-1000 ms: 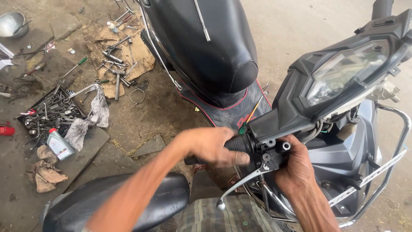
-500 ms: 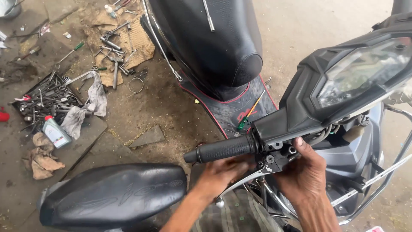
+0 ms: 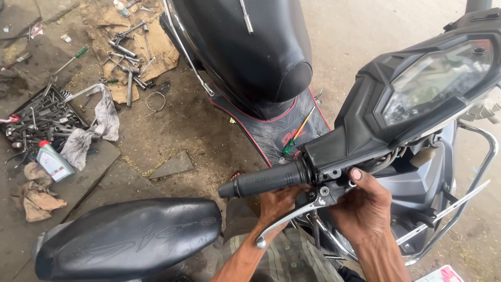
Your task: The person repairs the handlebar assembly of a scooter parked on a roadside. They use a long wrench on a bolt, then work by hand to loosen, reposition and tighten the brake lever and handlebar clamp components, handling small bolts and fasteners from the ground beside the scooter.
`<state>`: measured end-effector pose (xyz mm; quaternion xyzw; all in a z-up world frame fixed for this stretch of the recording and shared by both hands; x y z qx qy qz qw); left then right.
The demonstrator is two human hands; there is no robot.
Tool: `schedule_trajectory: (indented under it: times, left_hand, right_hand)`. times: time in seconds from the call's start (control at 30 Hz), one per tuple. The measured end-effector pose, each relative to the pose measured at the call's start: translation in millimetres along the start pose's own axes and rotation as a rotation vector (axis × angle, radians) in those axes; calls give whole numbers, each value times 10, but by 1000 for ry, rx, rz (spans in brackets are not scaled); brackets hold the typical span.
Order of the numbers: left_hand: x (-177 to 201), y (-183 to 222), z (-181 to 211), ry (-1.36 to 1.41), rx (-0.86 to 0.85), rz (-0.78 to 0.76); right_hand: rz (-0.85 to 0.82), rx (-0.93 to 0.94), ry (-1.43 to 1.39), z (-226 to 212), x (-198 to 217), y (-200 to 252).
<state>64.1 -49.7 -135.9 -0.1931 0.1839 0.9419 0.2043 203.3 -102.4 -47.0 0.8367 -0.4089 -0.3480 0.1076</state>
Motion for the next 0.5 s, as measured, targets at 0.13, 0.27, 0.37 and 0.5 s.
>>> schedule_trajectory:
  times: [0.13,0.27,0.37,0.5]
  left_hand:
    - [-84,33,8,299,152,-17]
    - [-124,67,-182,330,269,-11]
    - [-112,40,-341,-213,155,20]
    - [-163,42,-298,-767,-158,13]
  right_hand:
    - [-31,27,-8,-11,40,-15]
    - [-33,49,48,-154,-46,60]
    - [-2,63,89,-225,-59,129]
    - [-40,83,44,-143,116,38]
Point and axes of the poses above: each hand's wrist, its own y-axis away from the middle knuckle, its own x-axis out of the back of the hand, z = x × y, the point moved 4 cm from there along -y, towards the middle knuckle, and after that the axes turned 13 degrees about x, right-handed, at the moved point
